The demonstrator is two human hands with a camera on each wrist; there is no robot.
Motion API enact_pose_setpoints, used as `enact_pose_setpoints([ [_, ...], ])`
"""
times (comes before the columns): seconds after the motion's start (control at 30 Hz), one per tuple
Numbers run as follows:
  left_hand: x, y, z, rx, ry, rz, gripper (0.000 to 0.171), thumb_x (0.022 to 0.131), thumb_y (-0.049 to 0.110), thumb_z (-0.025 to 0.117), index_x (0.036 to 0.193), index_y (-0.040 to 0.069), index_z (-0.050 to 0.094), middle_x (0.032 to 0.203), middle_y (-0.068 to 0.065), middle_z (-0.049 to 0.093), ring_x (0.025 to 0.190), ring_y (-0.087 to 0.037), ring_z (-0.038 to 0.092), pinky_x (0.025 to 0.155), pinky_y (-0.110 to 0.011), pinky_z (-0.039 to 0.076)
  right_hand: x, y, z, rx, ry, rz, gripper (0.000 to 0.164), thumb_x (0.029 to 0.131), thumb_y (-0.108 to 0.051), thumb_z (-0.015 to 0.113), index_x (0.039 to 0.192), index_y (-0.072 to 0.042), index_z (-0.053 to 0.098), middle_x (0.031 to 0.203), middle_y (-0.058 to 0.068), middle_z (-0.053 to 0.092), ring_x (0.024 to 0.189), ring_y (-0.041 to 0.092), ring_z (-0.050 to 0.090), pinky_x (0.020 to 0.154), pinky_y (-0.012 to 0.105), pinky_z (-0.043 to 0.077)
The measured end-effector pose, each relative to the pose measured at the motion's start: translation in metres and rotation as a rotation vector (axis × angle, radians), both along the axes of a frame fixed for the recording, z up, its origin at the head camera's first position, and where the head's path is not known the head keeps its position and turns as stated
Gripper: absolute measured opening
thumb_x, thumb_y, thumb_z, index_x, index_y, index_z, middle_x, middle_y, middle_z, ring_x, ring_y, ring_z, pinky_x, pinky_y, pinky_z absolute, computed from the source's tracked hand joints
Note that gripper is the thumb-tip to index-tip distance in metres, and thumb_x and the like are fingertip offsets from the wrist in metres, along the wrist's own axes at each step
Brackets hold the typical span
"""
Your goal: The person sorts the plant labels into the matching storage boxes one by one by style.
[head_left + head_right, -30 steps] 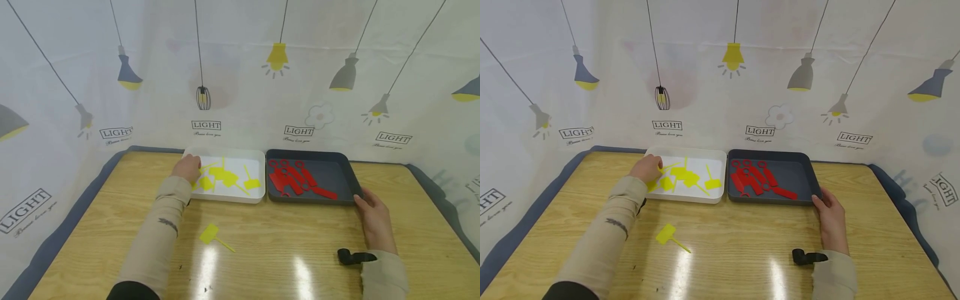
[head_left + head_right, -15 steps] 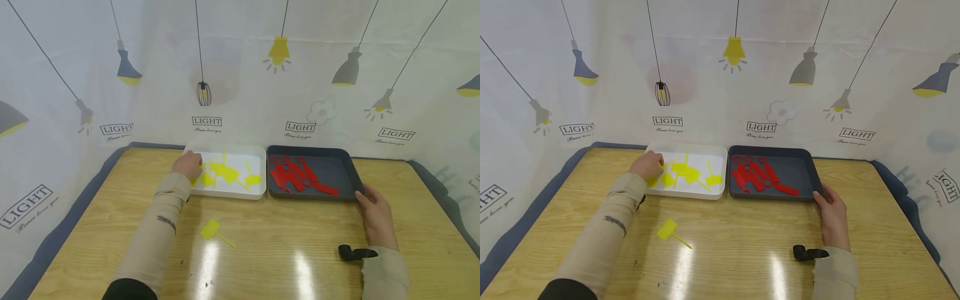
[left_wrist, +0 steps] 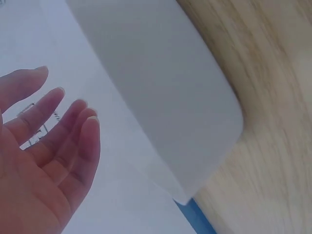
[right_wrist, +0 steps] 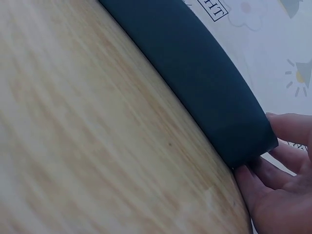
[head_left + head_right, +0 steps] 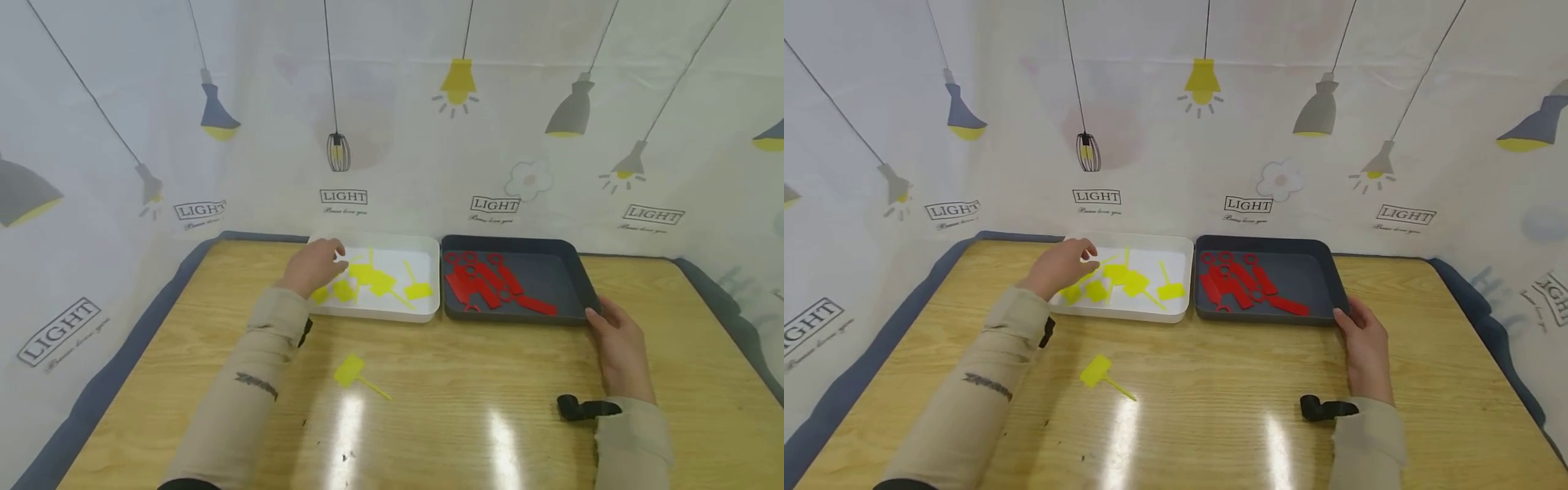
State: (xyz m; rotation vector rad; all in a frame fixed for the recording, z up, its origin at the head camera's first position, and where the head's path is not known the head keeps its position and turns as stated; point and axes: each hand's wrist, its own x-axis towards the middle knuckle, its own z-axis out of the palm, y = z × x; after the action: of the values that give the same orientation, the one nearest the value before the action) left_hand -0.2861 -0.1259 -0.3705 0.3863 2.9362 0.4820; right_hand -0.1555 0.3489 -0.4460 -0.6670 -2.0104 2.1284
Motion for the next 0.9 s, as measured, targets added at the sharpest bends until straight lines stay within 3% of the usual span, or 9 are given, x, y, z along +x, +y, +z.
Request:
enact_pose_setpoints([
  [0.23, 0.016, 0.013, 0.007, 0.054, 0.073, -0.033, 0.025, 0.088, 0.03, 0.054, 0.106, 0.012, 0.058, 0.089, -0.002, 0.058, 0.075, -0.018, 0.053, 0.065, -0.032, 0.045, 0.001, 0.003, 0.002, -0.069, -0.004, -0.012, 0.066, 0.085, -0.029, 0.06, 0.141, -0.016, 0.027, 0.146, 0.001, 0.019, 0.128, 0.009, 0.024, 0.103, 0.019, 0.024],
  [0.63, 0.056, 0.03, 0.03, 0.169, 0.175, -0.08, 0.017, 0.088, 0.03, 0.054, 0.092, 0.015, 0.061, 0.081, 0.004, 0.054, 0.067, -0.013, 0.05, 0.056, -0.026, 0.042, 0.002, 0.002, 0.002, -0.126, 0.029, 0.012, 0.065, 0.086, -0.028, 0.057, 0.141, -0.014, 0.026, 0.147, 0.0, 0.016, 0.13, 0.009, 0.02, 0.105, 0.023, 0.021],
  [0.9, 0.076, 0.03, 0.033, 0.229, 0.163, -0.078, 0.015, 0.088, 0.031, 0.055, 0.091, 0.018, 0.061, 0.082, 0.007, 0.054, 0.07, -0.011, 0.05, 0.058, -0.026, 0.043, 0.0, 0.001, 0.001, -0.132, 0.032, 0.006, 0.063, 0.086, -0.026, 0.057, 0.14, -0.014, 0.027, 0.146, 0.0, 0.017, 0.13, 0.009, 0.021, 0.104, 0.022, 0.022],
])
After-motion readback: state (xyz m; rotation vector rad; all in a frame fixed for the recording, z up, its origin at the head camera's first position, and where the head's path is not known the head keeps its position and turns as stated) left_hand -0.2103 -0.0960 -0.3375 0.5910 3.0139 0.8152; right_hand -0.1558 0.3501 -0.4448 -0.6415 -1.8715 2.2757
